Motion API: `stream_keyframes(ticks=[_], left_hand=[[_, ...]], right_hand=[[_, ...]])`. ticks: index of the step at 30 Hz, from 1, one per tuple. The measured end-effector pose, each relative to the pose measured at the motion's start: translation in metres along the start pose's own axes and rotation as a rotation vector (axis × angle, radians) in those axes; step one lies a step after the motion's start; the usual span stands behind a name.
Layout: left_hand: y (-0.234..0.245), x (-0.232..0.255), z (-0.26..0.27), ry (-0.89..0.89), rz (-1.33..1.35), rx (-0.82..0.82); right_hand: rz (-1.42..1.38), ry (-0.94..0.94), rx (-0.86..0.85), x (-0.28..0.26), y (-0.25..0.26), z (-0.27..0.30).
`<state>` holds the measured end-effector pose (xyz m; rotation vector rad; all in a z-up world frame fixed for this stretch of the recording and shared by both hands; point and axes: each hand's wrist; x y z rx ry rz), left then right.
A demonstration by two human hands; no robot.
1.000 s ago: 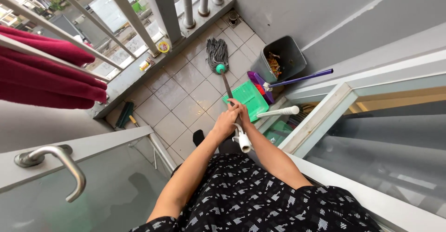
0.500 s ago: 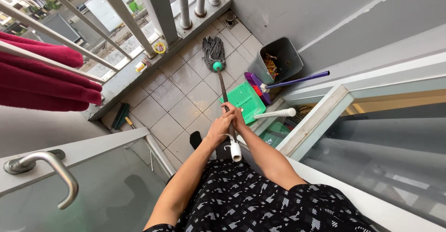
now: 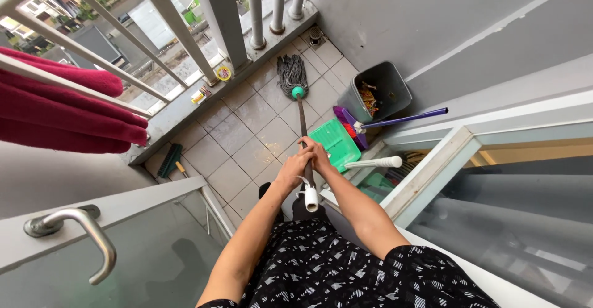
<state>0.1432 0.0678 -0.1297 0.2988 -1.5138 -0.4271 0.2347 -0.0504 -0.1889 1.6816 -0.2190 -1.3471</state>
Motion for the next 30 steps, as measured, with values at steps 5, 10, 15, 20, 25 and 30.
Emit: stream_keyframes(ticks=[5, 10, 15, 20, 25, 30], left_hand=[[0.006, -0.007, -0.005, -0.035, 0.013, 0.024], [0.021, -0.001, -0.015, -0.012, 0.000, 0.038], [0.016, -0.024, -0.027, -0.073, 0.004, 0.048], [0.014, -0.025, -0.037, -0.071, -0.029, 0.049], [0.020, -0.014, -0.042, -0.097, 0.037, 0.086], [0.024, -0.012, -0.047, -0.044, 0.069, 0.077]], right_hand=[[-0.003, 0.012, -0.023, 0.014, -0.010, -0.013], [0.064, 0.066, -0.052, 0.026, -0.017, -0.030], [0.092, 0.069, -0.055, 0.011, -0.003, -0.042], [0.039, 0.045, -0.102, 0.007, 0.010, -0.046], [0.118, 0.077, -0.082, 0.025, 0.000, -0.056], [0.121, 0.046, -0.132, 0.021, 0.007, -0.063]])
Point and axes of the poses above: each hand's wrist, its own z-axis away from the middle knuckle, its own y-axis out of the back of the hand, x = y × z, and after that the axes turned 10 degrees about z, right-handed
